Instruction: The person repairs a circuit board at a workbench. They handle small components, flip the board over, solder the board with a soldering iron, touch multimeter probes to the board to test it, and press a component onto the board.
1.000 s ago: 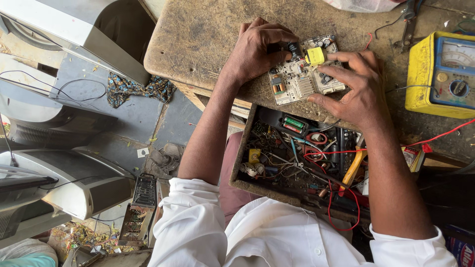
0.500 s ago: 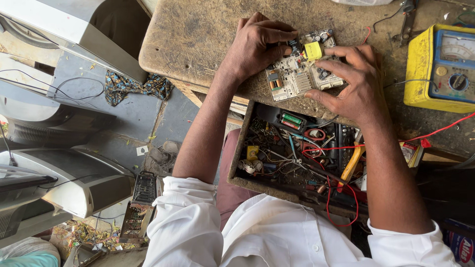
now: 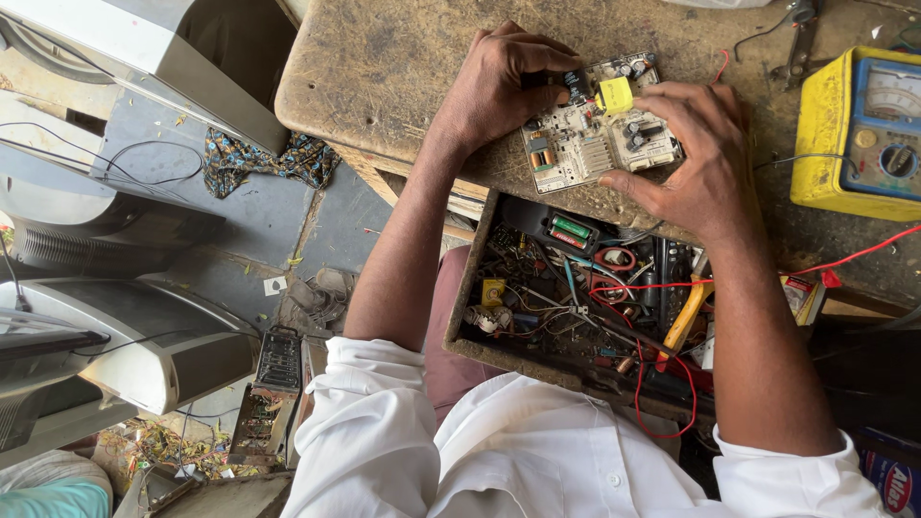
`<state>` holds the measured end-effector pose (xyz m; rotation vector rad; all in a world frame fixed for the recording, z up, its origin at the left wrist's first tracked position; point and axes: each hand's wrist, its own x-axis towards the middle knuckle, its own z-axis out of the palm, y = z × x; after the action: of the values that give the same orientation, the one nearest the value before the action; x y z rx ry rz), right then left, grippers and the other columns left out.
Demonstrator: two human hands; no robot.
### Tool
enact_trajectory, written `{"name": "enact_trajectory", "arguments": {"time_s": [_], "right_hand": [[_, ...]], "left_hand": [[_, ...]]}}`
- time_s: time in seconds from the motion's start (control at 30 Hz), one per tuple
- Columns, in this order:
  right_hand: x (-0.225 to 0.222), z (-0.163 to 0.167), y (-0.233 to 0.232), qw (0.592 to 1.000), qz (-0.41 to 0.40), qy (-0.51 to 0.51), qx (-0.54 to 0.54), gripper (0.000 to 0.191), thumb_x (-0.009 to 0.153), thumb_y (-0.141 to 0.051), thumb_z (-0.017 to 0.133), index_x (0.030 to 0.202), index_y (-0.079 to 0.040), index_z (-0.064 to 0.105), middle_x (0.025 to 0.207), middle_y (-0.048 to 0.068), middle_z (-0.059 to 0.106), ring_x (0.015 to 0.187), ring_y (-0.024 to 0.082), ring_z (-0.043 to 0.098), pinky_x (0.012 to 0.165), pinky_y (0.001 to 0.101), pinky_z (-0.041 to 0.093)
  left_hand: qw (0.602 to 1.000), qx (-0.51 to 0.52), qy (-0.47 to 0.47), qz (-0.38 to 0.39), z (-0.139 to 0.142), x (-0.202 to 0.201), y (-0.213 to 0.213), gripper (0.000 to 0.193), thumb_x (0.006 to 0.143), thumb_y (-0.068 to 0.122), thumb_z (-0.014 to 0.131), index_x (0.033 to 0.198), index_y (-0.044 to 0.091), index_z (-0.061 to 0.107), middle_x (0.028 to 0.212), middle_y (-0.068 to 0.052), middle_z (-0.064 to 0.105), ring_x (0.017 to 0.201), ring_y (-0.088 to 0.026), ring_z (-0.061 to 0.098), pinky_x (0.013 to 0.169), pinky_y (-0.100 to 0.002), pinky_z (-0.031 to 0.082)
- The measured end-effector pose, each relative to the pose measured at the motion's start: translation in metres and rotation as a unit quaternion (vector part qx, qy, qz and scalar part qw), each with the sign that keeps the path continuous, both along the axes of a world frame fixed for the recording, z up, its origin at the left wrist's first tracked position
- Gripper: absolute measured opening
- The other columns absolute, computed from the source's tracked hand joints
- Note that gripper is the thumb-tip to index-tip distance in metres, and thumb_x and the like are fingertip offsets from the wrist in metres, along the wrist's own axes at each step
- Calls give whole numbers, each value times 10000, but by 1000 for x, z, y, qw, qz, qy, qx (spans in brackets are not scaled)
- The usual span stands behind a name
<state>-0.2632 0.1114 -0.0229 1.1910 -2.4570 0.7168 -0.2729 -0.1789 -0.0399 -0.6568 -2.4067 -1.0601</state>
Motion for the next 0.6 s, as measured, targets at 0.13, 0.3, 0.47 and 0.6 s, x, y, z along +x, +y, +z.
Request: {"name": "enact_trajectory", "arguments": {"time_s": [0.13, 0.3, 0.47, 0.6], "right_hand": [[0, 1, -3, 1000, 7, 0, -3, 786, 765, -404, 987, 1377, -68, 626, 1354, 119, 639, 1308, 334, 569, 1165, 486, 414], [1, 2, -5, 1000, 6, -5, 1, 836, 744, -383, 990, 1415, -59, 609, 1360, 125, 631, 1309, 347, 565, 1164, 487, 413], [1, 4, -8, 1000, 4, -13, -1, 836, 745, -369, 992, 1422, -65, 608, 1372, 117, 624, 1280, 326, 550, 1177, 490, 410], [0, 4, -11, 1000, -2, -19, 3, 836, 724, -378, 994, 1412, -75, 627, 1373, 107, 622, 1328, 328, 540, 1168, 484, 422]], "left_hand": [[999, 34, 1, -25, -1, -2, -4, 305, 834, 141, 885, 1130, 139, 809, 1201, -12, 765, 1144, -210, 699, 1030, -378, 553], [997, 60, -5, -37, -5, -4, -7, 264, 857, 70, 833, 1116, 111, 807, 1209, -61, 751, 1102, -228, 727, 936, -354, 606], [995, 87, -33, -25, -4, -4, -10, 188, 979, 93, 784, 1167, 97, 781, 1140, -61, 775, 1044, -215, 766, 885, -336, 650], [994, 91, -53, 1, -3, -3, -9, 259, 947, 144, 800, 1195, 93, 746, 1128, -85, 756, 990, -208, 781, 836, -327, 640]]}}
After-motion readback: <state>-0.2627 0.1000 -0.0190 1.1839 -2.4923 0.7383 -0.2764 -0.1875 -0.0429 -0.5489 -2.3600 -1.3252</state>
